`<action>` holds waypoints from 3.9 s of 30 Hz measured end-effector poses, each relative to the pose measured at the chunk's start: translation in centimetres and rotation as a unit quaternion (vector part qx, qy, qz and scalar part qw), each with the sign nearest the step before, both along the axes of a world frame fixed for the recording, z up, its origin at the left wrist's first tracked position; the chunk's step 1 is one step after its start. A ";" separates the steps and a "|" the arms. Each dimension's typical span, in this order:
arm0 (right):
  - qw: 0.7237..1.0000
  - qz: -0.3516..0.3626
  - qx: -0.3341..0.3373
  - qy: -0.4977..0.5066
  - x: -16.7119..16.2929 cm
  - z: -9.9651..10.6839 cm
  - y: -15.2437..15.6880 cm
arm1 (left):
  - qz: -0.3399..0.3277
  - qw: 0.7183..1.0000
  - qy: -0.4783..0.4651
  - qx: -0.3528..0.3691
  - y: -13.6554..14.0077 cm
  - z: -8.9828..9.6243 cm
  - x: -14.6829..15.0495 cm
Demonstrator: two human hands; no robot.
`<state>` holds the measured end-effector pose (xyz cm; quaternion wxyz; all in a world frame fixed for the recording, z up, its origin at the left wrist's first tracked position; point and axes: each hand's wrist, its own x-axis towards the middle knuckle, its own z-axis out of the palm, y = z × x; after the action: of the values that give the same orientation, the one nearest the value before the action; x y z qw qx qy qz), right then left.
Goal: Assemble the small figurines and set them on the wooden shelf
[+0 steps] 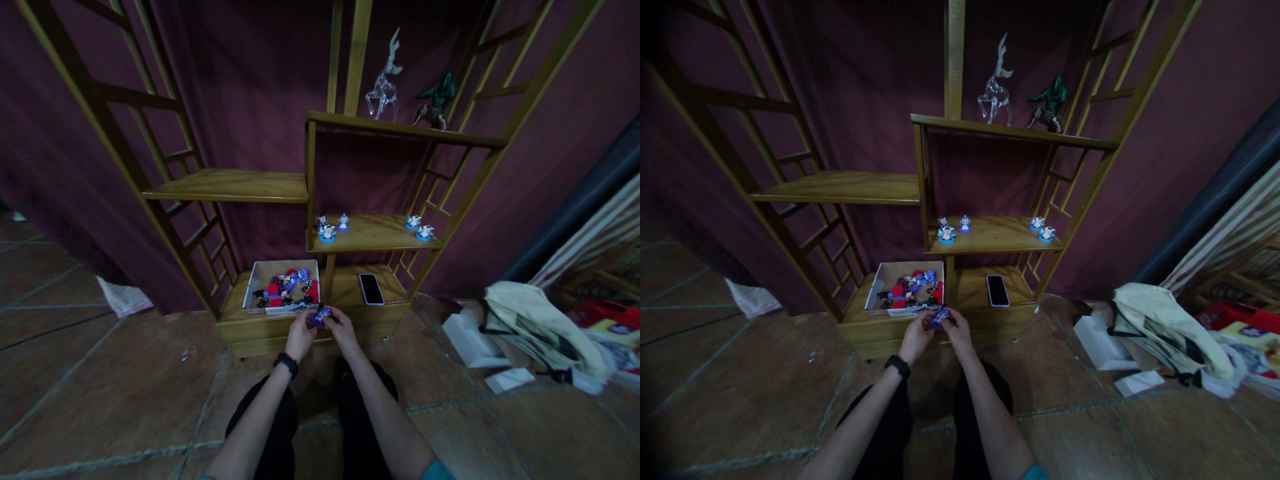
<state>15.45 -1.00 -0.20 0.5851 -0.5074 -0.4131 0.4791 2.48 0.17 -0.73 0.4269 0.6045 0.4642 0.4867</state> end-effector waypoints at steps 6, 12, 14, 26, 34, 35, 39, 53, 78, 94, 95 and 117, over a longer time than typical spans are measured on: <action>1.000 -0.019 0.020 0.001 0.2 0.3 0.0 | -0.054 0.985 -0.132 -0.094 0.2 0.1 0.3; 0.999 -0.014 0.041 -0.002 0.1 0.6 -0.2 | -0.103 0.966 -0.177 -0.156 -0.3 1.2 0.1; 0.999 -0.008 0.041 -0.006 0.2 0.5 -0.2 | -0.113 0.964 -0.179 -0.163 -0.3 1.3 0.1; 0.998 0.018 0.058 -0.032 1.0 -0.3 0.2 | -0.133 0.959 -0.188 -0.165 -0.6 1.6 0.4; 0.997 0.024 0.056 -0.048 1.7 -0.2 0.2 | -0.145 0.960 -0.153 -0.186 -0.5 1.9 0.3; 0.997 0.025 0.054 -0.050 1.8 -0.1 0.1 | -0.148 0.959 -0.154 -0.186 -0.5 1.8 0.3; 0.997 0.026 0.051 -0.053 1.9 0.2 -0.2 | -0.155 0.958 -0.163 -0.179 -0.5 1.5 0.3; 0.996 0.032 0.002 0.085 1.8 1.3 -1.7 | -0.127 0.933 -0.268 -0.204 -1.0 1.4 0.3; 0.991 0.016 -0.055 0.123 2.4 0.4 -2.1 | -0.088 0.912 0.370 0.157 -3.4 3.1 0.9; 0.987 0.019 -0.063 0.145 2.4 0.6 -2.1 | -0.095 0.889 0.412 0.179 -3.3 3.0 0.8; 0.987 0.019 -0.062 0.144 2.4 0.5 -2.1 | -0.095 0.890 0.409 0.177 -3.3 3.0 0.8; 0.986 0.011 -0.069 0.150 2.3 0.6 -1.9 | -0.088 0.901 0.398 0.146 -3.2 2.9 0.9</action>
<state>17.75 -2.88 0.35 0.5987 -0.4641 -0.2920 0.5839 3.35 -3.04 2.14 0.1548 0.8416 0.4644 0.2280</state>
